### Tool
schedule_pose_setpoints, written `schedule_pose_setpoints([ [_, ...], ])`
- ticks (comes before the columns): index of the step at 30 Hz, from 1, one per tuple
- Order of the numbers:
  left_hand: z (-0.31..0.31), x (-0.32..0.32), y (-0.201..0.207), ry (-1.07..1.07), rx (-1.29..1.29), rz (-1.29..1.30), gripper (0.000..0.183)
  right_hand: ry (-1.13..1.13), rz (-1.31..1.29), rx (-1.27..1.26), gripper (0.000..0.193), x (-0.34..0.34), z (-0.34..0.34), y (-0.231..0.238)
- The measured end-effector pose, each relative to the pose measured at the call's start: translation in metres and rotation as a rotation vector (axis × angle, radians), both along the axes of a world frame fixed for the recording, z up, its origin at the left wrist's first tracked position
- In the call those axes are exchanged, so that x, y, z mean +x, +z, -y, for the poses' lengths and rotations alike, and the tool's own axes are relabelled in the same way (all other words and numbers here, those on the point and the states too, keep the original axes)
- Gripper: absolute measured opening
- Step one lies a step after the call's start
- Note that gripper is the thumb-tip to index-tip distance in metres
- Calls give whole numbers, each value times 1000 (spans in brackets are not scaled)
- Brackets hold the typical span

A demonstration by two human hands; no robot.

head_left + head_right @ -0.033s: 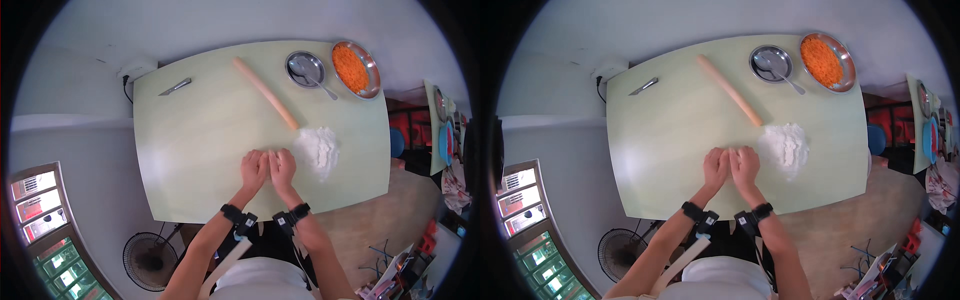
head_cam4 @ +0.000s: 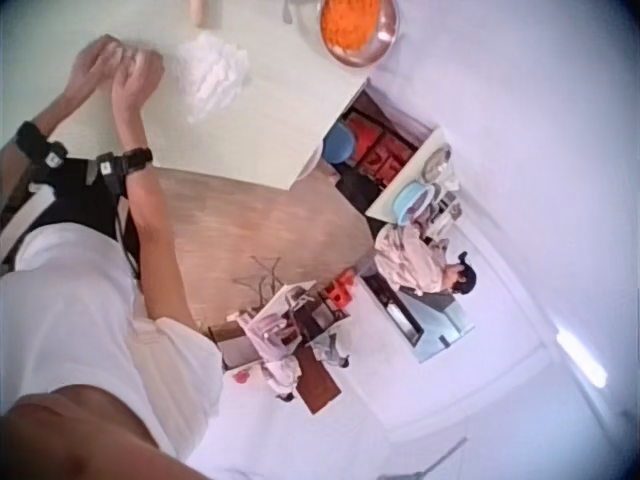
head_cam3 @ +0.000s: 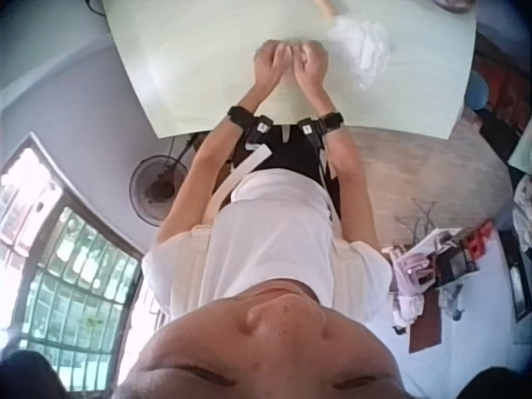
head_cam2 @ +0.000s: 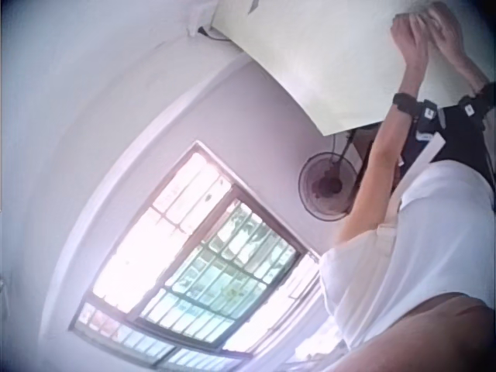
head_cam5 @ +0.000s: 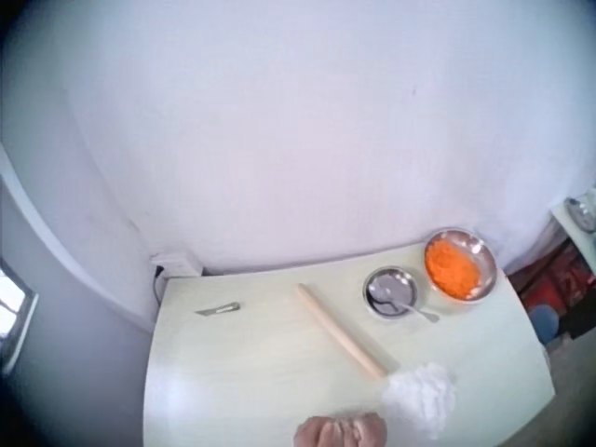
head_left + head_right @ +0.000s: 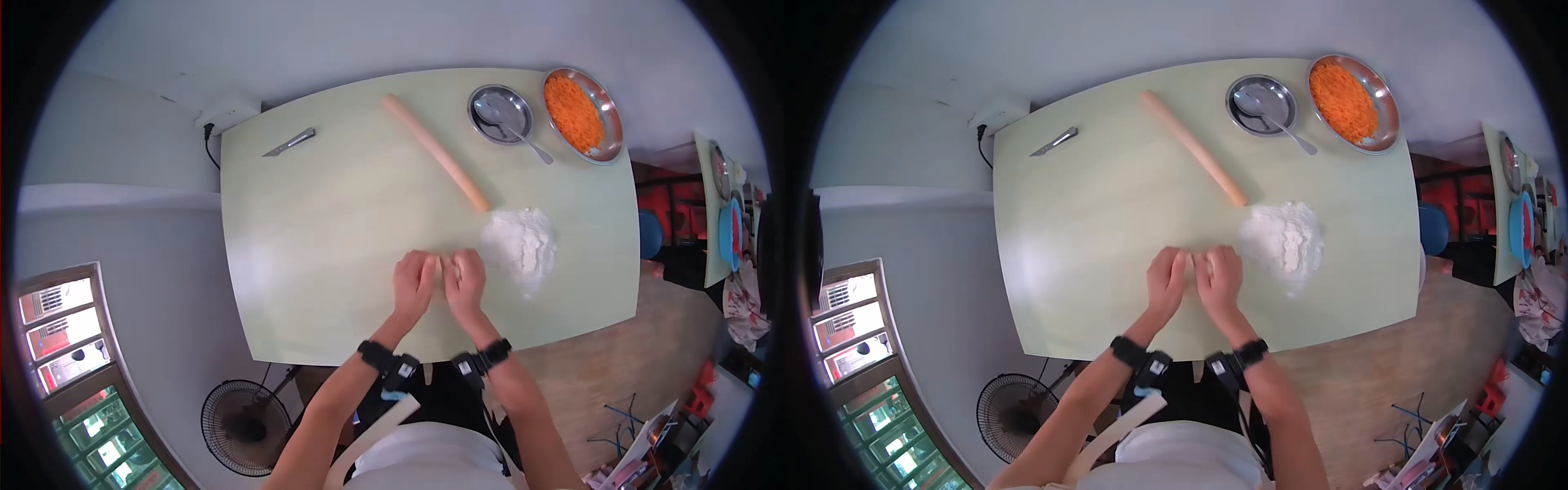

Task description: The person kneads dough by hand in a metal bowl, carries it to a table, and sprinkles flour from a container onto the surface. They then continue kneading the dough on the floured table and divide it into smaller pieces.

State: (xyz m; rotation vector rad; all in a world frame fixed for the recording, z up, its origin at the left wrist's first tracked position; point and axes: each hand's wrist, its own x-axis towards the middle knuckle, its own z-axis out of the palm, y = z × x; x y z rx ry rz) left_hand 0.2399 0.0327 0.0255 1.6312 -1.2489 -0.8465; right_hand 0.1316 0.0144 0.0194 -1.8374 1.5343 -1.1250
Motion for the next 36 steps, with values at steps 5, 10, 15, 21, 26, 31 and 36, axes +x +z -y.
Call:
schedule_pose_setpoints([
  [5,-49,-5,28,-47,-113,68,9,79,146,-99,11,-11,-58,42],
  [10,-72,-21,5,-59,-244,80,20,-303,380,213,20,6,-80,17],
  [15,-57,-19,-14,-25,-234,136,14,-205,22,30,20,9,-51,6],
  [21,-8,-18,-9,15,-172,229,8,-322,-142,102,30,16,-7,-2],
  [26,-4,-21,-7,-33,-147,177,9,-310,70,205,24,2,-17,-3],
  [31,-32,10,12,-144,-90,13,19,-263,260,61,12,-24,-46,22],
  [36,-61,14,16,-281,-297,159,29,-427,-234,-51,20,-88,-8,37],
])
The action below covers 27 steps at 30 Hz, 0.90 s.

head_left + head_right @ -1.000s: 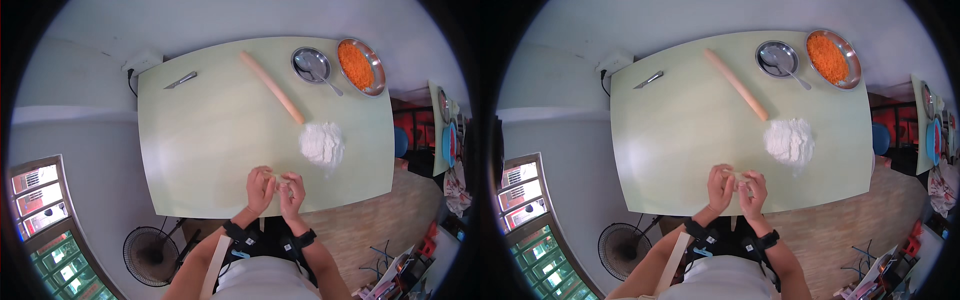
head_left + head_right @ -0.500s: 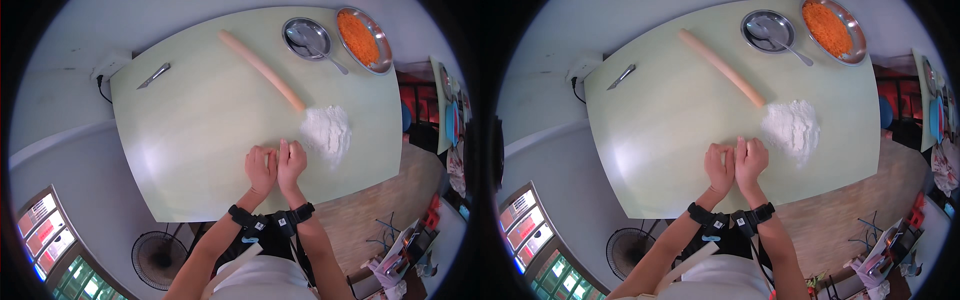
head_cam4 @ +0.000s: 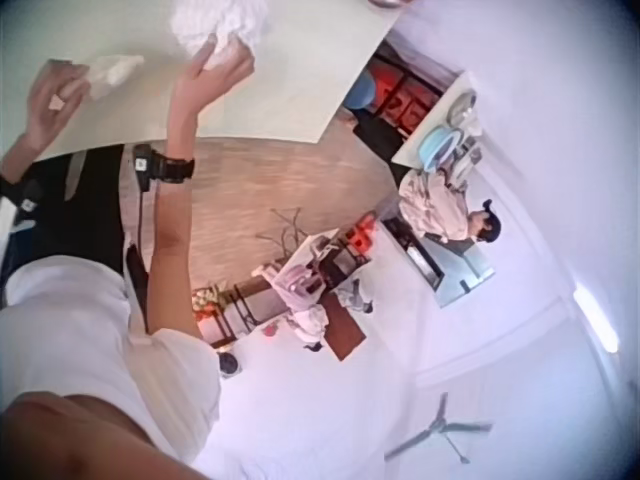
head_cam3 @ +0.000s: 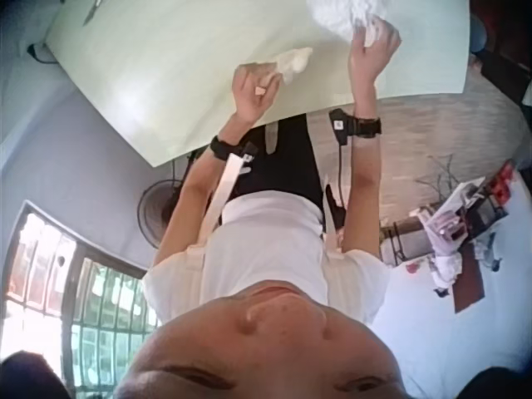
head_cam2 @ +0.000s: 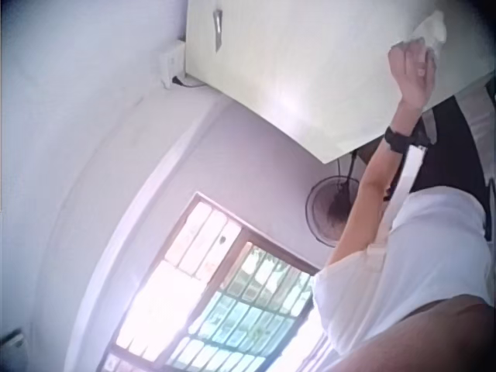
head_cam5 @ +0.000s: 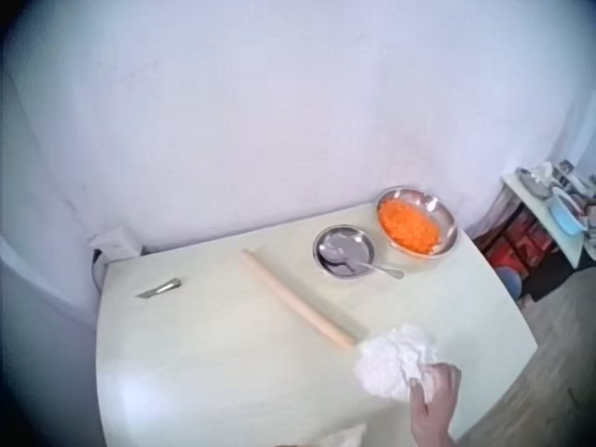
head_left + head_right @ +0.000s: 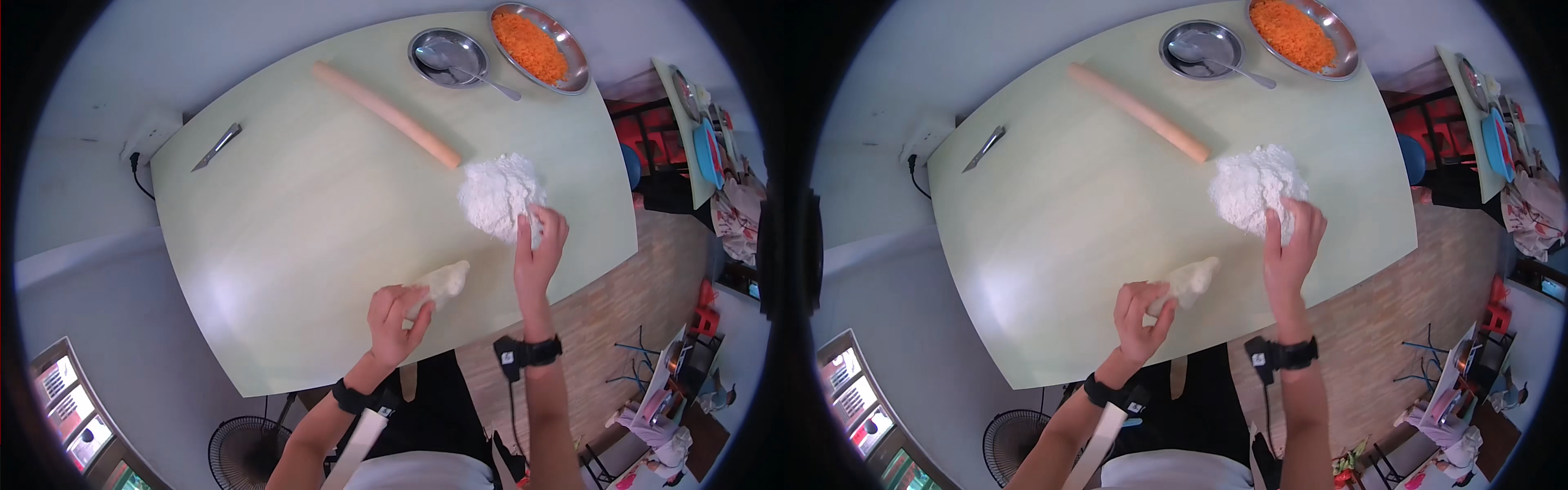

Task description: The person kneads dough by hand in a metal bowl, carries it to a table, and sprinkles flour from a container onto the surface. They then continue kneading the dough on the floured table and divide it into smaller pieces.

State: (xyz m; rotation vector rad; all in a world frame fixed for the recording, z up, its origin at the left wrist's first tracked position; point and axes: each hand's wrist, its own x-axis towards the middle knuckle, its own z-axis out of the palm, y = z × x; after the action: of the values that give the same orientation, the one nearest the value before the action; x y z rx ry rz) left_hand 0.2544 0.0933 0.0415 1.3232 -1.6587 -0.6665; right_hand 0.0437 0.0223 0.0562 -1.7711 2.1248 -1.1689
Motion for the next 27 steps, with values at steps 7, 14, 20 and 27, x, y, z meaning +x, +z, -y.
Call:
schedule_pose_setpoints([
  [7,1,5,-3,-65,-94,29,39,203,-589,56,19,-26,51,-39],
  [14,-3,8,-8,-45,100,-78,47,33,-385,2,24,-28,54,-48],
  [20,13,1,9,51,341,165,65,-114,33,241,32,-19,57,-17],
  [27,11,6,7,-115,331,161,57,25,-350,295,33,-29,63,-23],
])
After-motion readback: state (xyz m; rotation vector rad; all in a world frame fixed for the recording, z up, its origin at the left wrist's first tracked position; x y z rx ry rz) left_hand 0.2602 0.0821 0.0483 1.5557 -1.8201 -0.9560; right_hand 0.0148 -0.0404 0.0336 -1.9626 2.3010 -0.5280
